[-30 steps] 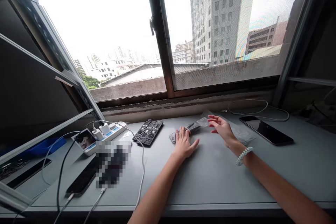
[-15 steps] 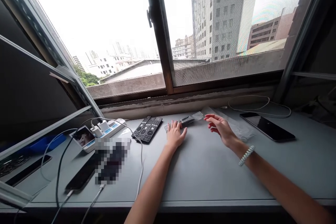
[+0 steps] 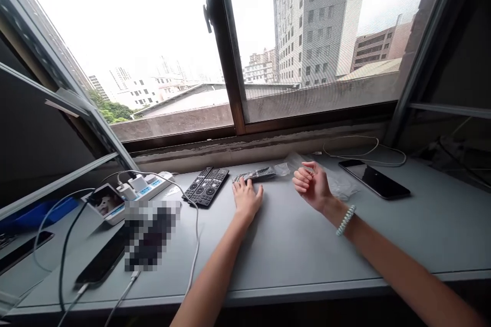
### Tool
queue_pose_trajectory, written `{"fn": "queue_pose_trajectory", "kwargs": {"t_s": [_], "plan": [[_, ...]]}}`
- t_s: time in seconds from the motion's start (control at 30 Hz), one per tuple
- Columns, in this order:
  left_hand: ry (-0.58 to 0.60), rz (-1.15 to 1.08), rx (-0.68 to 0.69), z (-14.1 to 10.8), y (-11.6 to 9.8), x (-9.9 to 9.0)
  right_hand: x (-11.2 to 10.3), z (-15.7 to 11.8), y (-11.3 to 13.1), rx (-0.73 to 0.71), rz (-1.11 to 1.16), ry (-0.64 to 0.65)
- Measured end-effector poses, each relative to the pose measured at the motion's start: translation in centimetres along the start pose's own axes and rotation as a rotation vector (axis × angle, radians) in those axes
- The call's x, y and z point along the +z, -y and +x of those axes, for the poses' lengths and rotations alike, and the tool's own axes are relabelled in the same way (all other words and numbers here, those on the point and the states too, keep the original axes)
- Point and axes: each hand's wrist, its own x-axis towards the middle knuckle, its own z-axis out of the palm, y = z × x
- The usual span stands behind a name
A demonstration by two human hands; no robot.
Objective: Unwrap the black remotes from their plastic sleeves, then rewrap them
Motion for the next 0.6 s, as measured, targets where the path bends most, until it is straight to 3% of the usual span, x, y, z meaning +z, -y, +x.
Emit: {"fn": "queue_pose_trajectory", "kwargs": {"t_s": [0.3, 0.6], "plan": [[0.057, -0.041, 0.036, 1.3, 0.5, 1.0, 0.2, -0.6, 0.5, -0.011, 0.044, 0.240], [0.119, -0.143, 0.057, 2.1, 1.5, 1.2, 0.4, -0.8, 0.1, 0.001, 0.003, 0.292]]}}
